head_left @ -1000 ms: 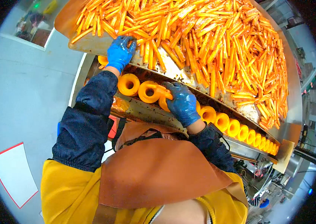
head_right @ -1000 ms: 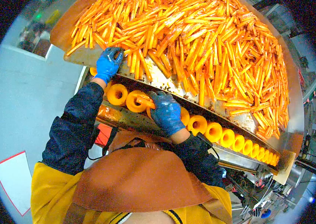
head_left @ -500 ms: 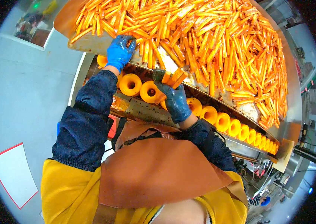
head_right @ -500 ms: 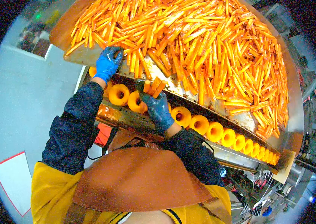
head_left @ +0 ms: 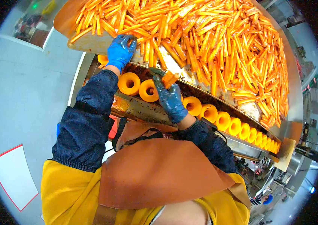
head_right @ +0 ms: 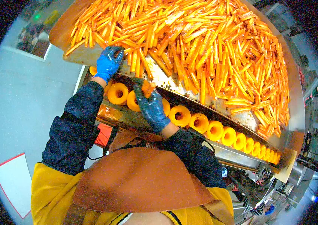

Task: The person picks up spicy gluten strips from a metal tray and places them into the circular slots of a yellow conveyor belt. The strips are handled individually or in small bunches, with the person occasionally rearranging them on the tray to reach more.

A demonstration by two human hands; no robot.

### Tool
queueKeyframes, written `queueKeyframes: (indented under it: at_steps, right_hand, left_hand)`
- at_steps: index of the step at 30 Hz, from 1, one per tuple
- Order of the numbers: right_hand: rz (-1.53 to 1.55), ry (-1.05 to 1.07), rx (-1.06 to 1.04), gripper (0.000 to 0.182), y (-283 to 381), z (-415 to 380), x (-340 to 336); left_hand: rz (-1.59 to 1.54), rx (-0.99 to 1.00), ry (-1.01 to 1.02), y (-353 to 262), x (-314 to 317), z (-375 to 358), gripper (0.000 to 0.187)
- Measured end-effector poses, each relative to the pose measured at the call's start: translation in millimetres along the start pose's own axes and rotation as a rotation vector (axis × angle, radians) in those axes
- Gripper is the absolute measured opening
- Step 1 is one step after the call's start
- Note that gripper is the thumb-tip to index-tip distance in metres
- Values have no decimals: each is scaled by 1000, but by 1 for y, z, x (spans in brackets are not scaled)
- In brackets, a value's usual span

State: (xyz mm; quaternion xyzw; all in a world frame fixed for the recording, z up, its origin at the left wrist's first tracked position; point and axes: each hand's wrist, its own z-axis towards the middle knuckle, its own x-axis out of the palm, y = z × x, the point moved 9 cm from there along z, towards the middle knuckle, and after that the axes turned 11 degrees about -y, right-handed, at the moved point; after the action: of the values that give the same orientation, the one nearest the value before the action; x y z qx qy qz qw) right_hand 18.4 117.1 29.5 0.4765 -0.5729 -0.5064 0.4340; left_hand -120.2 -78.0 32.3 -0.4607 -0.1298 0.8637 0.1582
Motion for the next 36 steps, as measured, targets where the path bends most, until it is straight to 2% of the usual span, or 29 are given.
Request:
queueKeyframes:
  at_steps: [1,3,5,6,9,13,16,17,19,20,23,27,29,30,31,33,34,36]
  right_hand:
    - [1,-5,-2,18,-5,3,8]
    - [30,76,-217,24,0,9,33]
    - [-61,52,-414,26,31,2,47]
    - [-54,112,-359,29,22,2,58]
    - [-68,226,-418,32,13,2,74]
    - [-319,171,-312,32,-35,11,59]
    - [-69,177,-34,31,-65,13,34]
    - [-69,184,-34,31,-66,11,28]
    - [154,196,-14,29,-58,8,16]
    - [87,186,65,28,-65,7,9]
    - [-84,232,25,26,-78,9,6]
    - [-203,254,-25,25,-58,5,1]
    - [-329,13,-149,24,-22,11,-19]
    - [-256,-41,-219,25,-5,14,-17]
    - [-257,-40,-218,25,0,14,-13]
    - [-338,125,-184,26,0,12,10]
    - [-325,78,-400,26,14,12,23]
    - [-471,101,-356,30,-3,11,37]
  left_hand:
    - [-18,2,-25,1,0,0,26]
    - [-41,10,-42,1,1,-1,24]
    - [-16,1,-10,2,3,0,24]
    - [-20,10,-6,0,1,0,24]
    - [-37,27,-6,-2,-2,-1,25]
    - [-16,86,-20,-7,-4,1,27]
    - [-45,23,-43,-7,-8,-2,26]
    - [8,23,-52,-8,-9,-2,26]
    - [65,22,-60,-4,-9,0,26]
    - [34,21,-35,-3,-6,0,26]
    - [1,12,-11,-4,-4,-1,26]
    - [14,37,-16,-5,-4,0,25]
    - [-9,25,-25,-3,-4,0,25]
    - [-33,15,-34,-2,-4,-1,24]
    - [-33,13,-33,0,-3,-2,24]
    - [-14,45,-23,-1,0,0,24]
    - [-16,51,-23,-2,0,1,24]
    - [-21,50,-44,-4,-4,0,24]
